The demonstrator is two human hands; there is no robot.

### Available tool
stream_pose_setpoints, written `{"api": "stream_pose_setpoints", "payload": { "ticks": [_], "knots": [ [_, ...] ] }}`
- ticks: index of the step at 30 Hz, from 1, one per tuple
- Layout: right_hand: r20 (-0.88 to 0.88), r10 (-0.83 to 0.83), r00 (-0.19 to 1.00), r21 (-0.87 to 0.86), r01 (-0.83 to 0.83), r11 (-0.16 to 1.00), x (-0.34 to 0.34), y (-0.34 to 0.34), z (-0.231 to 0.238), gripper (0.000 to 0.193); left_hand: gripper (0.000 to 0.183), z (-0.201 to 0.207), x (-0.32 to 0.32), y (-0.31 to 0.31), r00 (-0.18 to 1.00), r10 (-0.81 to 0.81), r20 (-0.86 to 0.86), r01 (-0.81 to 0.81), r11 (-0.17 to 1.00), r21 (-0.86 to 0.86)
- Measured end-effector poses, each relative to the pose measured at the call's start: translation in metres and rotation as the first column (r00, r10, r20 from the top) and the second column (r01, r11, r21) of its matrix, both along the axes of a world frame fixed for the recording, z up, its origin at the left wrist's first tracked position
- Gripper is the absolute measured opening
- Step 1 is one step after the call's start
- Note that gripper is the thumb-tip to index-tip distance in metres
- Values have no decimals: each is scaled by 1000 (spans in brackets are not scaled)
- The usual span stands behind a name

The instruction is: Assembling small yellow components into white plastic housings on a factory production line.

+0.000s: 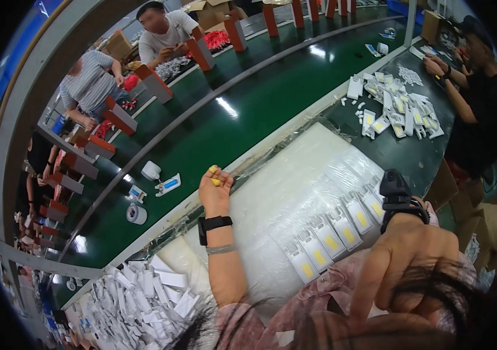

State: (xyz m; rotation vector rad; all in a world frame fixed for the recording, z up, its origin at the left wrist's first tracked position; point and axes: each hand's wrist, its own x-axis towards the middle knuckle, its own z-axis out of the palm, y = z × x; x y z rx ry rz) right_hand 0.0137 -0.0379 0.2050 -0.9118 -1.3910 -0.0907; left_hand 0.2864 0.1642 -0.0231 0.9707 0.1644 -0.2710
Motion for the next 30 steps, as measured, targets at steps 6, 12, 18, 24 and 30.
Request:
{"api": "stream_pose_setpoints", "payload": {
  "ticks": [6,12,18,24,30],
  "knots": [
    [269,-315,910,-134,360,923,13,-52,-8,27,20,4,-13,-6,998,-50,25,48,996,69],
    [-297,-936,191,-236,935,265,31,-130,-114,32,23,3,-20,-2,977,-178,121,151,967,206],
    [363,-874,-323,-470,746,-471,67,-186,-173,19,21,8,-18,-8,974,-203,99,172,951,258],
    [486,-768,-418,-253,774,-581,76,-207,-206,17,23,10,-16,-6,976,-193,97,167,959,228],
    [616,-756,-220,-469,669,-577,66,-206,-206,19,17,2,-17,-3,977,-174,124,152,974,170]
  ]
}}
